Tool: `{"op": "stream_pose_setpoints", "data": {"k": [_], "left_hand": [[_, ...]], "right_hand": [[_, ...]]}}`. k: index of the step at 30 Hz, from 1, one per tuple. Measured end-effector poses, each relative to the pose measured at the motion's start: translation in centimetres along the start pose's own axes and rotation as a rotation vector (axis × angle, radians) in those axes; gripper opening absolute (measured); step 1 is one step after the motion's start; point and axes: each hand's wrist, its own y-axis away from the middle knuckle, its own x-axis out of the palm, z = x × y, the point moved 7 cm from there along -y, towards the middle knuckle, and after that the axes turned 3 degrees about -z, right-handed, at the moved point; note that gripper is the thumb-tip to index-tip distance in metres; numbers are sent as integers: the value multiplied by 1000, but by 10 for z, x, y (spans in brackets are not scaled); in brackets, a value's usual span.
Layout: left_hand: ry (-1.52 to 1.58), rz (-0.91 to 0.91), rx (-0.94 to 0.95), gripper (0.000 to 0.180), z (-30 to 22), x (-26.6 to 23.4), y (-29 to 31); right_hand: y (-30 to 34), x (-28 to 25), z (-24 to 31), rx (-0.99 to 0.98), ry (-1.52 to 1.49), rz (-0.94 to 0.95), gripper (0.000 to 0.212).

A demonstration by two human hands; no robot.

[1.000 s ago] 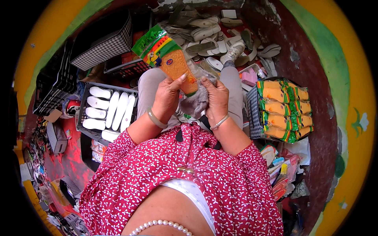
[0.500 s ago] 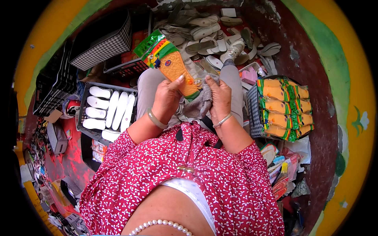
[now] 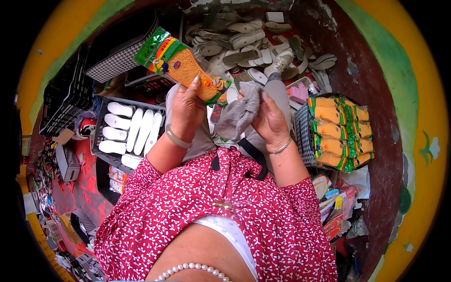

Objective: The person wipes a packaged object with a gray cloth while sitting on the floor among shoe components.

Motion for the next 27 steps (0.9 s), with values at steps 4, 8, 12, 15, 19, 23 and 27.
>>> {"op": "stream_pose_setpoints", "data": {"k": [4, 8, 12, 15, 19, 23, 27], "left_hand": [[-11, 65, -68, 25, 12, 13, 11], [-85, 131, -190, 25, 24, 12, 16], [-212, 70, -133, 25, 32, 3, 17], [-277, 23, -121, 24, 36, 0, 18], [-236, -12, -180, 24, 41, -3, 21], [-169, -24, -226, 24, 41, -1, 24], [-182, -30, -230, 25, 40, 0, 24]], "right_hand": [[5, 39, -13, 68, 116, 179, 50], [-1, 28, -18, 49, 162, 54, 38], [-7, 0, -23, -64, 194, -181, 28], [-4, -5, -20, -161, 232, -265, 25], [-1, -7, -15, -215, 316, -318, 24], [0, -13, -10, -251, 377, -366, 16], [4, -11, -5, -218, 372, -372, 24]]}}
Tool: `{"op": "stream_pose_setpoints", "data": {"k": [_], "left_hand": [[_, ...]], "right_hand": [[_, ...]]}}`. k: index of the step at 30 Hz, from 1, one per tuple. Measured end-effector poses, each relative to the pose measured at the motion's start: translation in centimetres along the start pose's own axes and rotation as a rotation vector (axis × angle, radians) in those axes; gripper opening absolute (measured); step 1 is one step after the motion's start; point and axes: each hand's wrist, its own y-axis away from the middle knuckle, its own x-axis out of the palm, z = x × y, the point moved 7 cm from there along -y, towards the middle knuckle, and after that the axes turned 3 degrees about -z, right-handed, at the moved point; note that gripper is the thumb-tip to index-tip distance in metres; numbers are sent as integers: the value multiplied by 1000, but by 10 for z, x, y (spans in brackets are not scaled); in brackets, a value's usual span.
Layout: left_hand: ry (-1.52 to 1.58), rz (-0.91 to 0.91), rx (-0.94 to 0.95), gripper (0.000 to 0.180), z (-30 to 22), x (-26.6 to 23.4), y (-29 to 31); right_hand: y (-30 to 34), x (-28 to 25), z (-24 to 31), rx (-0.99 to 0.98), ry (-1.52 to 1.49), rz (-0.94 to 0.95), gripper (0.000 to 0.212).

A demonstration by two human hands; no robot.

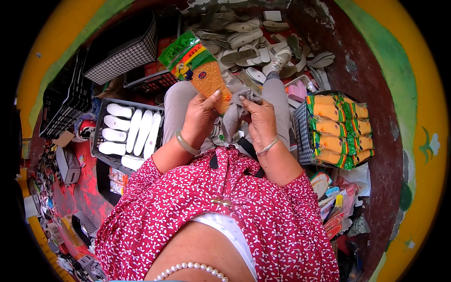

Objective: The person wipes a packaged object with a gray cloth while sitting on the floor among shoe components.

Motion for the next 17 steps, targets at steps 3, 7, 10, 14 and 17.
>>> {"op": "stream_pose_setpoints", "data": {"k": [3, 7, 10, 14, 17], "left_hand": [[-3, -3, -1, 25, -1, 0, -1], [33, -58, 92, 24, -11, -16, -7], [85, -140, 243, 24, -51, -53, -23], [299, -254, 98, 21, -55, -67, -30], [233, -350, -54, 34, -48, -54, -29]], "right_hand": [[-3, -5, 5, -39, -10, -42, 20], [-14, -31, 14, -101, -34, -200, 15], [-37, -98, 54, -172, -163, -260, 15], [-20, -72, 81, -229, -42, -44, 23], [-10, -40, 68, -339, 169, 76, 37]]}}
